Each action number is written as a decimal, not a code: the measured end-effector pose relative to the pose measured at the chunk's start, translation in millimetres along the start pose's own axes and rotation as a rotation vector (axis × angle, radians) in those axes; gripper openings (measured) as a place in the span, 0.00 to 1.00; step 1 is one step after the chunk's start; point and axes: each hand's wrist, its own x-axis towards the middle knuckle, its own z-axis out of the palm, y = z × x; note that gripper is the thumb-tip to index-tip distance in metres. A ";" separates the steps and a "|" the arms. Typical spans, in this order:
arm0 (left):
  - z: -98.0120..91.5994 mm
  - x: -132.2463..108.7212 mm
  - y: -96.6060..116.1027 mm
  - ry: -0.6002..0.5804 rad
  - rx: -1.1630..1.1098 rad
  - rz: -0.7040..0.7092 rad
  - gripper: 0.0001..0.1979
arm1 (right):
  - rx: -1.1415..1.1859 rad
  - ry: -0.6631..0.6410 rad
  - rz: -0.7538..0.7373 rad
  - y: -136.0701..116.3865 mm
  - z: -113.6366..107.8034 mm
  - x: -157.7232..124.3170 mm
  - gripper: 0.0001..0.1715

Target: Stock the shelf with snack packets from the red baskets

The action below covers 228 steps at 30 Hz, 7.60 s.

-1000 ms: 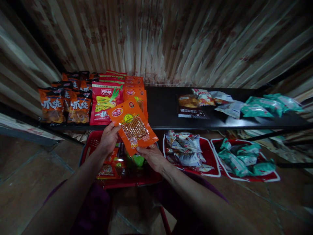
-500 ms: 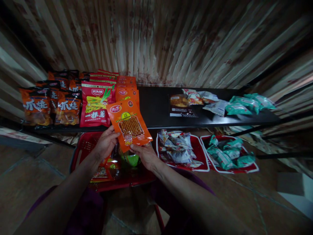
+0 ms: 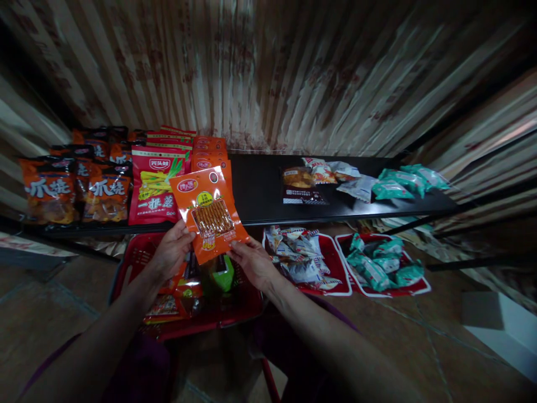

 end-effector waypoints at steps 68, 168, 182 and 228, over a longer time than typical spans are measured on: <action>-21.0 2.7 33.8 -0.066 0.435 -0.302 0.09 | -0.553 -0.637 0.337 -9.5 -33.6 -11.3 0.21; 26.9 -20.4 -19.1 0.315 -0.158 -0.125 0.12 | -0.264 -0.009 -0.217 -27.1 -7.1 -3.7 0.18; 24.4 -22.0 -28.8 0.281 -0.146 -0.204 0.09 | -0.173 0.081 -0.188 -28.1 -10.3 0.9 0.15; 11.8 -18.9 -22.7 0.104 -0.146 -0.239 0.09 | -0.055 0.082 -0.051 -34.7 -13.5 8.1 0.16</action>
